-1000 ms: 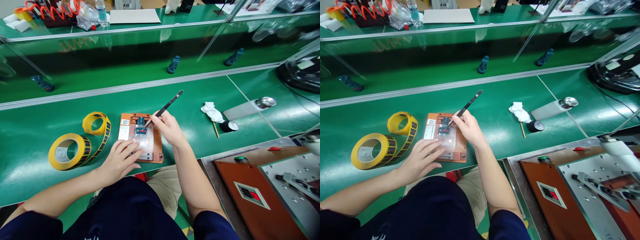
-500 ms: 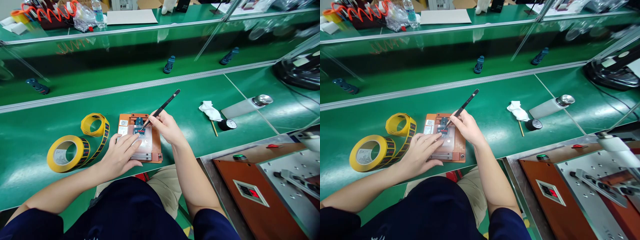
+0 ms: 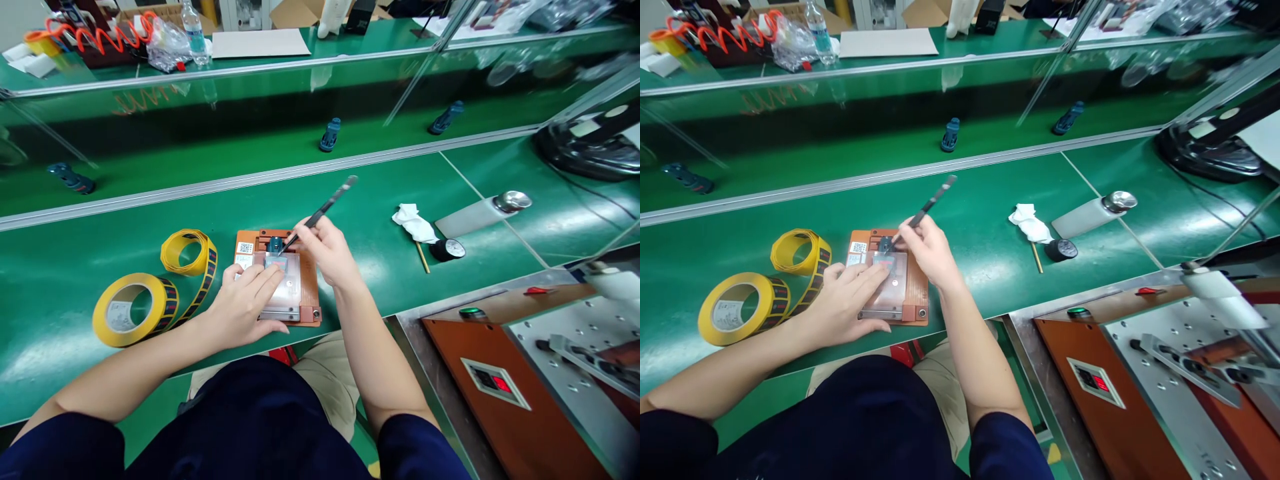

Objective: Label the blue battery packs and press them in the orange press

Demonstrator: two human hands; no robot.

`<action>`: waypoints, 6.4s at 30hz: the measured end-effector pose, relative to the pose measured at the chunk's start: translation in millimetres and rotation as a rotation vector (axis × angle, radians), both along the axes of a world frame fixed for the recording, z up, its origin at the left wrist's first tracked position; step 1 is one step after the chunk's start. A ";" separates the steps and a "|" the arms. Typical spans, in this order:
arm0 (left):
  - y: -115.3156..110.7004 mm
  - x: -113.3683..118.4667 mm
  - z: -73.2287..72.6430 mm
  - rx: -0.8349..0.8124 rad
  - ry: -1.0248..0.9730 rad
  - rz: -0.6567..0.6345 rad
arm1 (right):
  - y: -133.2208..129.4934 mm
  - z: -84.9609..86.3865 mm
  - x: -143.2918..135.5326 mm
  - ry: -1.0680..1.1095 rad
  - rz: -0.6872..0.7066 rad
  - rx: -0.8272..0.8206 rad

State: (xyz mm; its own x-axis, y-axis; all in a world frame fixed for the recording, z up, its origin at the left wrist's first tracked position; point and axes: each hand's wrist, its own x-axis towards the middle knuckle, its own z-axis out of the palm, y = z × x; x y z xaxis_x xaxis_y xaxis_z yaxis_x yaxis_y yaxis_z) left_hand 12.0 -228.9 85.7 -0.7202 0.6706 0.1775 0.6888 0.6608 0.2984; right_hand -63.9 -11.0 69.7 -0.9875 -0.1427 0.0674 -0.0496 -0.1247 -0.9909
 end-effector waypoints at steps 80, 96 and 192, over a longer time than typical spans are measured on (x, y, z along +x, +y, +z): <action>7.7 -28.7 22.9 1.280 -0.687 0.333 | -23.4 39.2 80.1 0.400 -0.116 0.772; 35.0 -30.5 43.6 1.503 -1.031 0.147 | -46.3 34.9 93.8 -0.218 -0.103 -0.209; 45.5 -3.3 53.5 1.347 -1.255 0.298 | 26.7 45.0 143.8 -0.018 -0.575 -0.444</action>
State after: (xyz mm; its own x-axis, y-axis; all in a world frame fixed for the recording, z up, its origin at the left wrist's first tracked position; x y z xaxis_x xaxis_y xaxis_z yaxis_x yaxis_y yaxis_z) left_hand 8.7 -183.4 139.3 -0.8868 0.3914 -0.2456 -0.3988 -0.3798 0.8347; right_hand 79.9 15.7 114.8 -0.8995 0.4366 -0.0182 -0.2130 -0.4743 -0.8542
